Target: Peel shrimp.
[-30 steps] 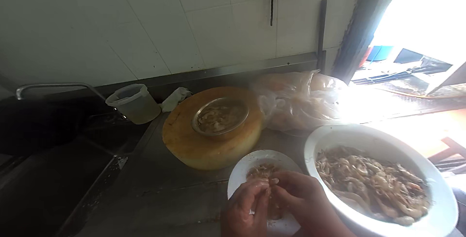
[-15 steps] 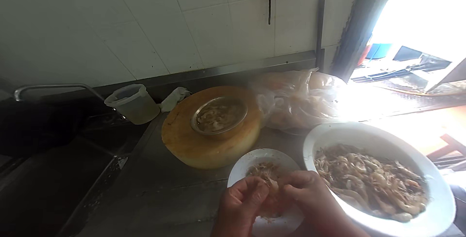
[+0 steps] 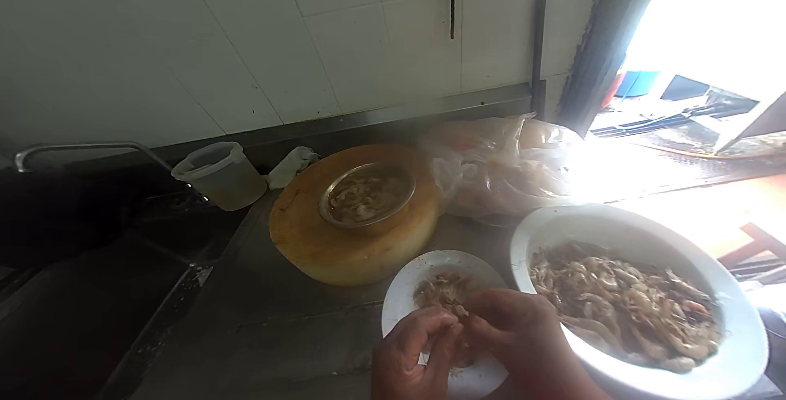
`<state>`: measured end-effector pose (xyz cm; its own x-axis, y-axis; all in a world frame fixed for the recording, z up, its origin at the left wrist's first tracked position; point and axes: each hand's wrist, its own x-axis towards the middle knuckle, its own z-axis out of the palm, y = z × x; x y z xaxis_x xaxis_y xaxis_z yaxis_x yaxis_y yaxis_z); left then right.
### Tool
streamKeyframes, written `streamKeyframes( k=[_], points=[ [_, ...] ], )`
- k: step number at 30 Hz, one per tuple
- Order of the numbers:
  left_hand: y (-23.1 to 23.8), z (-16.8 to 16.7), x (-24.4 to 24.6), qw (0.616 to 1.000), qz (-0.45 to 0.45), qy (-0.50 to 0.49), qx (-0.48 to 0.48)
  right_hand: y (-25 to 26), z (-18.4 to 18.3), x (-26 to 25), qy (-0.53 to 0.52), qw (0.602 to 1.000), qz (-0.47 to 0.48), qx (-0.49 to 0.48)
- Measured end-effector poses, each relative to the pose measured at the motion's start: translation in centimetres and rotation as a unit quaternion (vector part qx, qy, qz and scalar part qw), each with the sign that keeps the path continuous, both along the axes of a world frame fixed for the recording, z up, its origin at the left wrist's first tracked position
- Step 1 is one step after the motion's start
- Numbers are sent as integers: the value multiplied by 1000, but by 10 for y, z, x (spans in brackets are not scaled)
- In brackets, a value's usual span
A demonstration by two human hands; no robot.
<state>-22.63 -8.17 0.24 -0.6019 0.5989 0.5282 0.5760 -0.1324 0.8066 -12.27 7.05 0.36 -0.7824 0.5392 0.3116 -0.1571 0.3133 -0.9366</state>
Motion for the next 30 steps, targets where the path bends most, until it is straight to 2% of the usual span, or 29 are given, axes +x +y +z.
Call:
streamKeyframes(
  k=[3,6,9,11,17,19,20,22,23,24,26,28,30],
  points=[
    [-1,3,4,999,-16,-40,13,1,0,0,21,999,17,-36],
    [-3,11,6,979,-57,-195,21,2,0,-2,36,992,59,-107],
    [-6,10,1,898,-116,-419,67,3,-3,-2,65,974,101,-193],
    [-7,11,-2,846,-135,-506,97,4,-4,-3,74,968,100,-219],
    [-8,11,-8,777,-160,-590,151,6,-1,2,69,974,58,-208],
    [-8,11,-11,765,-159,-603,162,9,-2,3,64,986,21,-156],
    [-8,11,-13,763,-153,-606,165,10,-4,3,41,995,-6,-88],
    [-6,12,-13,772,-127,-602,161,11,-7,3,-40,993,-57,93],
    [-4,12,-12,783,-110,-592,154,9,-7,3,-68,985,-65,147],
    [-1,13,-10,800,-92,-575,144,7,-6,2,-79,982,-54,162],
    [4,10,-8,852,-66,-506,118,6,-5,1,-63,993,8,100],
    [7,3,-7,916,-52,-387,90,4,-2,-1,-32,997,68,-12],
    [9,-1,-7,962,-29,-267,58,4,-1,-5,-15,993,86,-85]
  ],
)
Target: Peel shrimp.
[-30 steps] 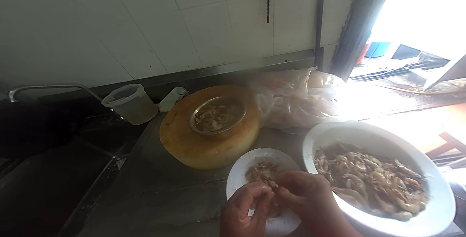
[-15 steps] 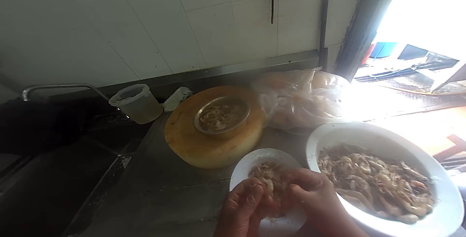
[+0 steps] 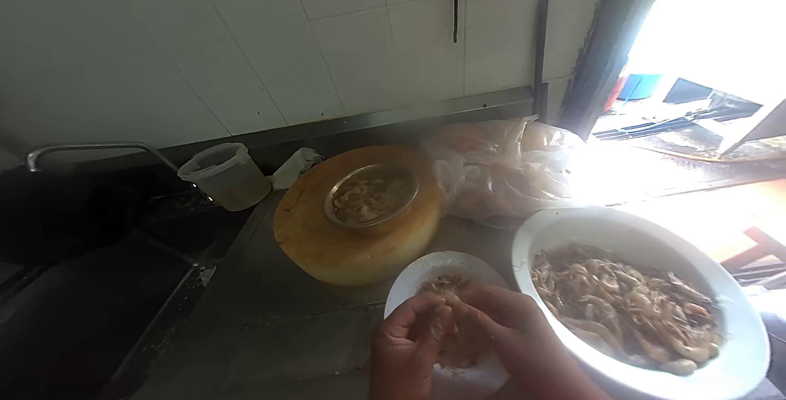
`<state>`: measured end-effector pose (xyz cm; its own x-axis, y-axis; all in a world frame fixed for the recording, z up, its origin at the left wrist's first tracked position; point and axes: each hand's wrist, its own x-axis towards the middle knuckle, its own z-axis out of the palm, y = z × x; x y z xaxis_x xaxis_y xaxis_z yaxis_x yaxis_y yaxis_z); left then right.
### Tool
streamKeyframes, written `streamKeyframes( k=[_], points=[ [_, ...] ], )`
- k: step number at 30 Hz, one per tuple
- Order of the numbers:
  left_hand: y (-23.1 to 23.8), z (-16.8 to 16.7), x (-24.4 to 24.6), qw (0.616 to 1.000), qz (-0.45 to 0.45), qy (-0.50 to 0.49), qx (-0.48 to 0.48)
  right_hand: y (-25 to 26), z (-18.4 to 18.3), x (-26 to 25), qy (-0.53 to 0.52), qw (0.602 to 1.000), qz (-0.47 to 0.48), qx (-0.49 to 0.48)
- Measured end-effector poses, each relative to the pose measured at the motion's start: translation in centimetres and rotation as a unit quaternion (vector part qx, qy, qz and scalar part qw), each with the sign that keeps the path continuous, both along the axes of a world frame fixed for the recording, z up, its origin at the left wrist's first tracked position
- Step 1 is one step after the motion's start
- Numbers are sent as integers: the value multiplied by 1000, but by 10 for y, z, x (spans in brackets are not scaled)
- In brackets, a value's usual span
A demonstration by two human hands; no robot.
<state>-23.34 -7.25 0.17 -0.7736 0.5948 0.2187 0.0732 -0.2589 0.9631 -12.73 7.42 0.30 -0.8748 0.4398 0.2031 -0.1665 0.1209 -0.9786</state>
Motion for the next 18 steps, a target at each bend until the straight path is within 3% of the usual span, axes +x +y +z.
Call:
streamKeyframes(
  k=[2,5,8,11,14,18],
  points=[
    [0,0,1,998,12,53,-21,2,0,0,3,999,6,-50],
    [-1,1,0,999,12,23,-23,0,-3,0,39,993,-16,-107],
    [-2,4,-1,1000,3,8,-20,-2,0,-1,6,995,-22,-96],
    [-1,2,0,995,4,97,-32,1,6,-2,-42,993,26,-106],
    [0,-3,0,987,16,154,-47,4,7,-3,-26,992,43,-113],
    [-2,1,-4,991,22,122,-48,5,4,-2,36,987,24,-154]
  ],
)
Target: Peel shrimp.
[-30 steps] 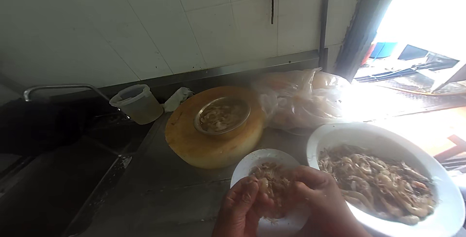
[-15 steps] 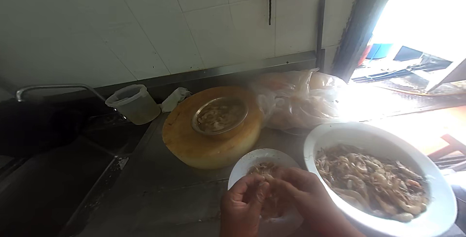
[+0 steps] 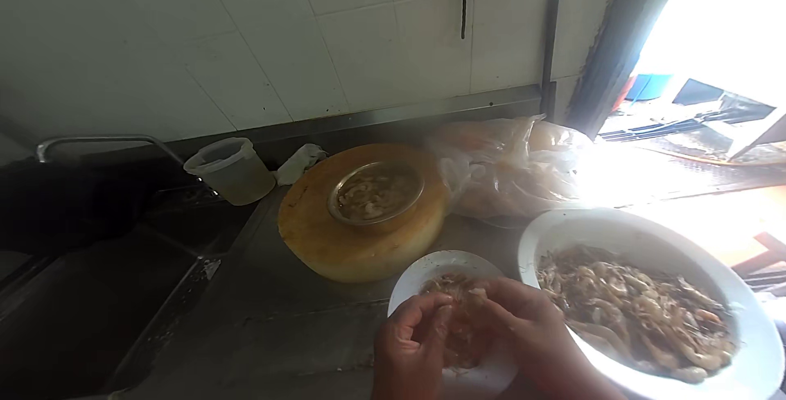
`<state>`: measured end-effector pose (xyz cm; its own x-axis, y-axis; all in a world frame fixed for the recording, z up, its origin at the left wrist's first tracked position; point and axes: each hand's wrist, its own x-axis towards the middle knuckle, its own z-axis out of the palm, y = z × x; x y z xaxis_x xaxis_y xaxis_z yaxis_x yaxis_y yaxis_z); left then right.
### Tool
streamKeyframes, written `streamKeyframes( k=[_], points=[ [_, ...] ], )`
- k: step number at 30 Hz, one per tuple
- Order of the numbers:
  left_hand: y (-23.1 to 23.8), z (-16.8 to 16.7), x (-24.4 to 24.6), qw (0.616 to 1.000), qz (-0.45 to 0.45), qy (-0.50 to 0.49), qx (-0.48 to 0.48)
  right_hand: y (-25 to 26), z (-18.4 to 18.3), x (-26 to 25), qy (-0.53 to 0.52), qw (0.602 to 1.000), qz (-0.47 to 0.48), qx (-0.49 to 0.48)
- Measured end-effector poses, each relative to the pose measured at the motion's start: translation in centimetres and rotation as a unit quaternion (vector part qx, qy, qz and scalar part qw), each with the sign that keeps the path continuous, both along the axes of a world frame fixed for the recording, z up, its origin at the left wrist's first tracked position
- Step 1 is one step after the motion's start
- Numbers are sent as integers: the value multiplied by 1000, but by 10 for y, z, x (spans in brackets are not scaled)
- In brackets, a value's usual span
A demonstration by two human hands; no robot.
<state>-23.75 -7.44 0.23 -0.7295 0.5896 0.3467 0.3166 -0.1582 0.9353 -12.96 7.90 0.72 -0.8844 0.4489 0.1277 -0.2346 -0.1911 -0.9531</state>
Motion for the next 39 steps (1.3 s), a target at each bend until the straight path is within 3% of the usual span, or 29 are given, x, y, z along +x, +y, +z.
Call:
streamKeyframes(
  k=[3,5,8,12,13,15,17,20,23,25,29,31,35,39],
  points=[
    [-2,-2,-10,1000,2,-28,-14,3,1,6,-3,999,-46,26],
    [-3,-11,-19,994,5,33,-100,6,5,10,-17,987,-105,120],
    [1,-14,-26,941,1,183,-286,7,33,-2,7,939,-196,282],
    [17,-23,-17,902,24,317,-291,6,98,-54,20,846,-300,440],
    [18,-20,-16,896,28,338,-286,7,111,-75,-10,831,-289,476],
    [14,-11,-16,880,38,379,-285,7,130,-113,-121,836,-174,506],
    [9,1,-18,858,50,423,-286,3,136,-124,-174,827,-133,517],
    [2,20,-28,858,4,415,-304,-5,132,-81,-176,827,-143,514],
    [1,30,-39,857,-97,374,-342,7,110,-27,-237,800,-83,545],
    [4,21,-42,846,-135,382,-346,37,103,10,-321,765,-59,555],
    [5,9,-39,853,-90,404,-317,118,98,71,-476,655,-39,586],
    [11,9,-36,860,-81,400,-307,141,95,88,-515,625,4,586],
    [23,5,-21,882,-89,382,-261,152,71,88,-551,616,89,556],
    [27,6,-11,892,-113,377,-221,151,62,85,-540,616,72,569]
  ],
)
